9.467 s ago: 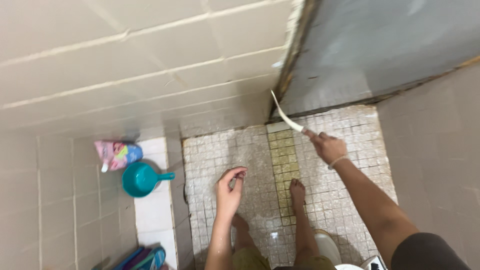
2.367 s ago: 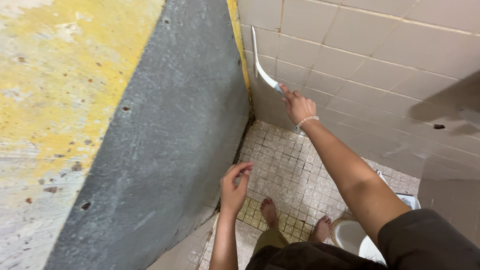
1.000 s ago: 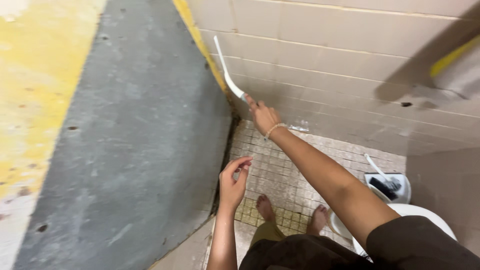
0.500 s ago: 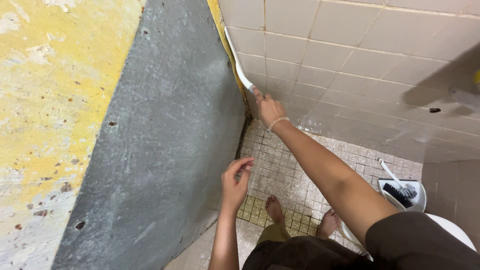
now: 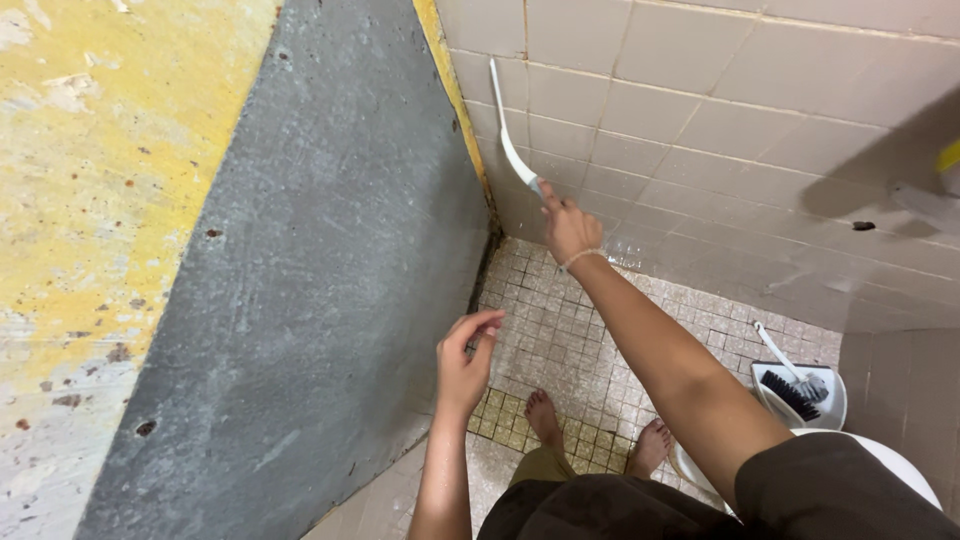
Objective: The person uses a squeegee to scrape and clean the tiled floor, walls, and the edge of a door in a bathroom, while sitting on the floor.
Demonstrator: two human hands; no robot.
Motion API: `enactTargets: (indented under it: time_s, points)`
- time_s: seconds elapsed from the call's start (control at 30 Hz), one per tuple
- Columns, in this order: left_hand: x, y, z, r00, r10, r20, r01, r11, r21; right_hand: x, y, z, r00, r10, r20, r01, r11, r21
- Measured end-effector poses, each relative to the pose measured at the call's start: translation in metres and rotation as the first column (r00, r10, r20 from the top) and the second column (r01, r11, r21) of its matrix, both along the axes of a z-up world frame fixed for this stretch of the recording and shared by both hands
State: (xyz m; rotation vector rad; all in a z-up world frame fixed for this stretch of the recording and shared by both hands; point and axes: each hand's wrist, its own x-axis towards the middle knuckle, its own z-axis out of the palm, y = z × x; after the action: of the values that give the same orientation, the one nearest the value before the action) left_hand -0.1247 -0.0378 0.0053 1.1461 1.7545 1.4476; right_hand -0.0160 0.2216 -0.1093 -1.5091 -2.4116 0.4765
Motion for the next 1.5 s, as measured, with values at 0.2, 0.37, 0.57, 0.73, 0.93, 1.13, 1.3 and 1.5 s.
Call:
enactTargets:
  time_s: [0.2,0.37,0.57,0.73,0.93,1.13,1.3,1.5]
  points:
    - [0.014,0.001,0.002,0.999,-0.005,-0.034,0.004,1.000,-0.030,0.044,-0.006,-0.005,0.997,-0.078,-0.009,0.078,0.997,0.014]
    - [0.032,0.009,0.003,0.998,-0.057,-0.003,0.057,0.998,-0.022,0.081,-0.010,0.002,0.995,-0.103,0.010,0.102,0.994,0.027]
    - [0.057,0.020,0.001,0.994,-0.110,-0.012,0.110,0.994,-0.015,0.113,-0.012,-0.001,0.997,-0.079,0.020,0.079,0.997,0.001]
    - [0.077,0.031,-0.003,0.987,-0.161,0.011,0.161,0.987,-0.019,0.109,-0.012,0.016,0.993,0.102,0.066,-0.097,0.993,-0.073]
    - [0.070,0.037,0.001,0.986,-0.164,0.037,0.164,0.986,-0.005,0.054,-0.011,0.021,0.969,0.234,0.084,-0.229,0.971,-0.065]
    - [0.035,0.020,0.005,0.997,-0.076,0.002,0.076,0.997,-0.015,0.014,0.042,-0.034,0.961,0.220,0.169,-0.206,0.974,-0.093]
    - [0.012,0.008,-0.001,1.000,-0.020,0.012,0.020,1.000,0.004,0.051,0.051,-0.048,0.982,0.154,0.109,-0.155,0.988,0.004]
    - [-0.003,-0.001,-0.002,1.000,-0.003,0.024,0.003,1.000,-0.008,0.084,-0.003,-0.053,0.996,-0.064,0.060,0.066,0.997,-0.027]
